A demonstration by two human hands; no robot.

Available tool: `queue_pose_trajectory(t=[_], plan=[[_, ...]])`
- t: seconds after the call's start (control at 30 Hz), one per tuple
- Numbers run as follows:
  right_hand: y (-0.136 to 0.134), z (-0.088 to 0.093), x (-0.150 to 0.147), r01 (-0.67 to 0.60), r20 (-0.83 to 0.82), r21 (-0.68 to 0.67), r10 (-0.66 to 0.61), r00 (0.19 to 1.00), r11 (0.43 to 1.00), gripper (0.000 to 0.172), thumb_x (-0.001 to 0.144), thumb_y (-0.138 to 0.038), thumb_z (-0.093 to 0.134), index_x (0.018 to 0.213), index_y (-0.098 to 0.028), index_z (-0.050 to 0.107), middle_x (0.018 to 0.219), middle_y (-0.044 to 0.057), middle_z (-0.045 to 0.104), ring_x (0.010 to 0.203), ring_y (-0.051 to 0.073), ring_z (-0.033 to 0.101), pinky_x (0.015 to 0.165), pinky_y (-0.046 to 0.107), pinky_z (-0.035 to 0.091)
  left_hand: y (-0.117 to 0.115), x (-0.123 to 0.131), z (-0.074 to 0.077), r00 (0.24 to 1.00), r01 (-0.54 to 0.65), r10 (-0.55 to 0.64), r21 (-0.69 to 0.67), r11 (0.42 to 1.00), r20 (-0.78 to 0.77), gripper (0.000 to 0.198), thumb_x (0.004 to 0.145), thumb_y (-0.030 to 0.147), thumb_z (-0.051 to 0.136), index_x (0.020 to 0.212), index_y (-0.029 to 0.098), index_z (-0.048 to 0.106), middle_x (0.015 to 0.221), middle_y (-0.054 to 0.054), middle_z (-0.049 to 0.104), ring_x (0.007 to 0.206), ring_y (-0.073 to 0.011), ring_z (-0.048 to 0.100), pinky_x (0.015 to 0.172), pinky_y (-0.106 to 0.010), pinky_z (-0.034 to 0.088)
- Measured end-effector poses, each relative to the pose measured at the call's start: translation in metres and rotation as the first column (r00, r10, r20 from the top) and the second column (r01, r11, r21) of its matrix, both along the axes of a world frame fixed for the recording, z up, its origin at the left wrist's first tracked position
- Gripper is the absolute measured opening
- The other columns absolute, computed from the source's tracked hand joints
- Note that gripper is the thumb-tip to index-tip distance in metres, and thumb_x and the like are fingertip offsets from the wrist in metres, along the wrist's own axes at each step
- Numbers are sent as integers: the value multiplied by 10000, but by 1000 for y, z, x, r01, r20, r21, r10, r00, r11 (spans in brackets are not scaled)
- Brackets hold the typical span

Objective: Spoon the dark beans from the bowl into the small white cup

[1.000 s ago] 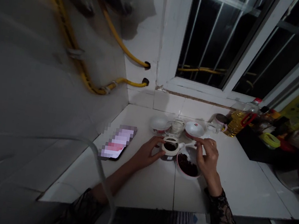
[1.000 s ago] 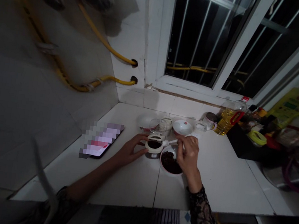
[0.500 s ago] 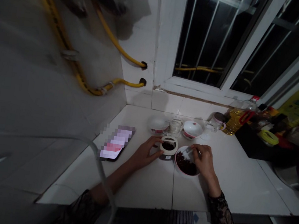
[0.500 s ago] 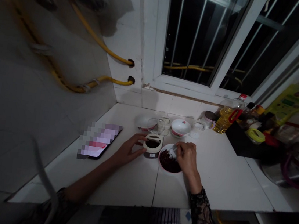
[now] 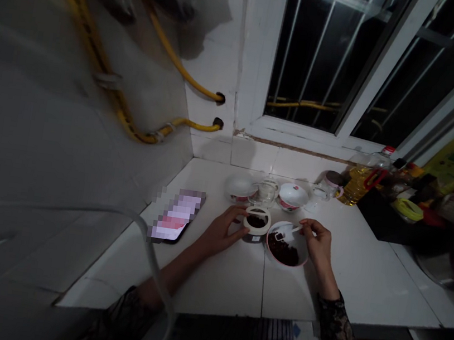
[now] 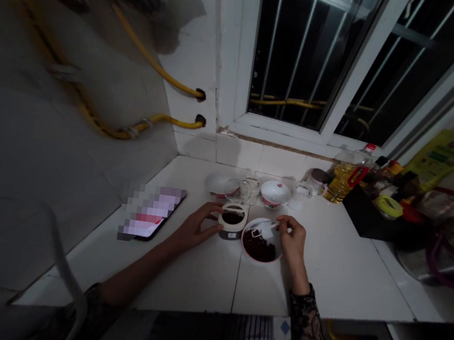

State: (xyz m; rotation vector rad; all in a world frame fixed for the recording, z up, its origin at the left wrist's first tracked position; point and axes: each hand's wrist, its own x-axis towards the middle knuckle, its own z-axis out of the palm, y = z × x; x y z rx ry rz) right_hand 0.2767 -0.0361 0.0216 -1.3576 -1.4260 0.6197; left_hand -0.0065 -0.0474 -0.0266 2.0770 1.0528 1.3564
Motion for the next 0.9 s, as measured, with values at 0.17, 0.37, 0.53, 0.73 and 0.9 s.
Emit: queue_pose_trajectory(t=[0.17,0.37,0.53,0.73,0.9], plan=[[3,-2,0,8,-79,-21,-9,997,1000,316,698,-480,610,727,-182,713,565,11,627,584,180,579,608,302,451,0,0,0,1000,-6,6,-2,1000,-5,288,924,357,632,1180,237,582,1316,-125,613,1259,-268,606,875,-369,613],[7,-3,3,-10,-153,-36,4,988,999,316,671,-486,656,739,-184,719,553,7,622,572,179,574,581,302,455,-1,0,2,1000,-7,7,3,1000,-7,288,928,364,629,1182,236,587,1305,-127,620,1238,-262,618,867,-368,611],[10,4,1,-8,-190,-12,6,982,1000,301,681,-478,673,736,-186,721,548,3,624,568,175,578,599,308,468,1,0,-1,1000,-1,1,2,1000,5,308,914,363,642,1190,235,590,1307,-132,623,1231,-265,621,868,-371,608],[5,26,-25,1,-30,199,5,1000,980,277,834,-433,581,835,-198,727,662,17,674,662,194,625,710,341,495,1,0,-1,1000,-8,8,-10,1000,4,289,917,356,637,1177,238,593,1319,-130,614,1223,-260,625,876,-376,606],[-5,33,-50,-212,379,528,-5,925,823,226,949,-237,496,972,-219,720,801,56,717,790,223,628,821,402,480,1,0,-1,1000,0,0,-16,1000,7,300,913,353,645,1183,235,585,1329,-128,606,1234,-260,617,887,-379,605]])
